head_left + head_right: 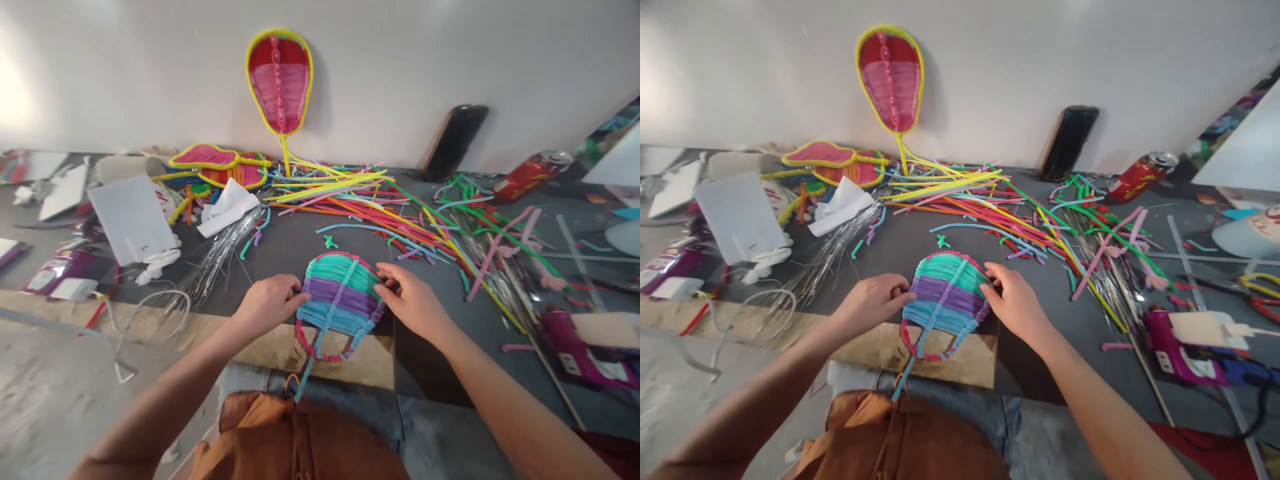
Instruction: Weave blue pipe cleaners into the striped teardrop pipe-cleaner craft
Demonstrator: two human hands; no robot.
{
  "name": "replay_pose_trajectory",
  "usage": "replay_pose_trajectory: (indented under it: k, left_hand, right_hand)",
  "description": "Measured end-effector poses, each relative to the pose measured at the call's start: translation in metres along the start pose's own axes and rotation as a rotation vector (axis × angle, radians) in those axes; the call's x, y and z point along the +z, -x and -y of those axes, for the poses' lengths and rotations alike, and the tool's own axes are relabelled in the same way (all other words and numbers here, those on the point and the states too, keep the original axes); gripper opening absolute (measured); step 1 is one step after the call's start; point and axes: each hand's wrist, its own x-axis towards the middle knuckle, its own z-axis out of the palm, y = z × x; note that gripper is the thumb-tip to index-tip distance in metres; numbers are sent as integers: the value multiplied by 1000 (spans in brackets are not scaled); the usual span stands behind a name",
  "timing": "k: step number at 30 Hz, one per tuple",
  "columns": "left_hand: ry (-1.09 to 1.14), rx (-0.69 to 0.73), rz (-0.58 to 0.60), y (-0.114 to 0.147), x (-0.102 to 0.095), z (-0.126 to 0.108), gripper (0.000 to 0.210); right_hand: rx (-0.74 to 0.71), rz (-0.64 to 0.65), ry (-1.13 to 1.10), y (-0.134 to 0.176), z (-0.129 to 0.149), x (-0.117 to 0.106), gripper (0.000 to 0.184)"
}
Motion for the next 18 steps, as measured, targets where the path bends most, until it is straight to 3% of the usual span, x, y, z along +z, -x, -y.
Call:
replay_pose_trajectory:
  k: [3,6,9,13,18]
  left_hand:
    - [192,-88,12,-4,6,-1,18]
    - [584,-162,-43,-10,8,0,20]
    - [937,-112,13,-19,2,-3,26]
    - [1059,-25,141,-29,-11,-7,32]
    - [1166,-78,213,-31,-14,-2,36]
  right_hand:
    - [102,1,-116,-7,6,0,36]
    - [141,-82,-337,-16,12,-4,35]
    - [115,-176,-557,-30,20,-8,37]
    - [72,-294,-743,-48,32,-5,26]
    - [100,-415,-951,-65,33,1,23]
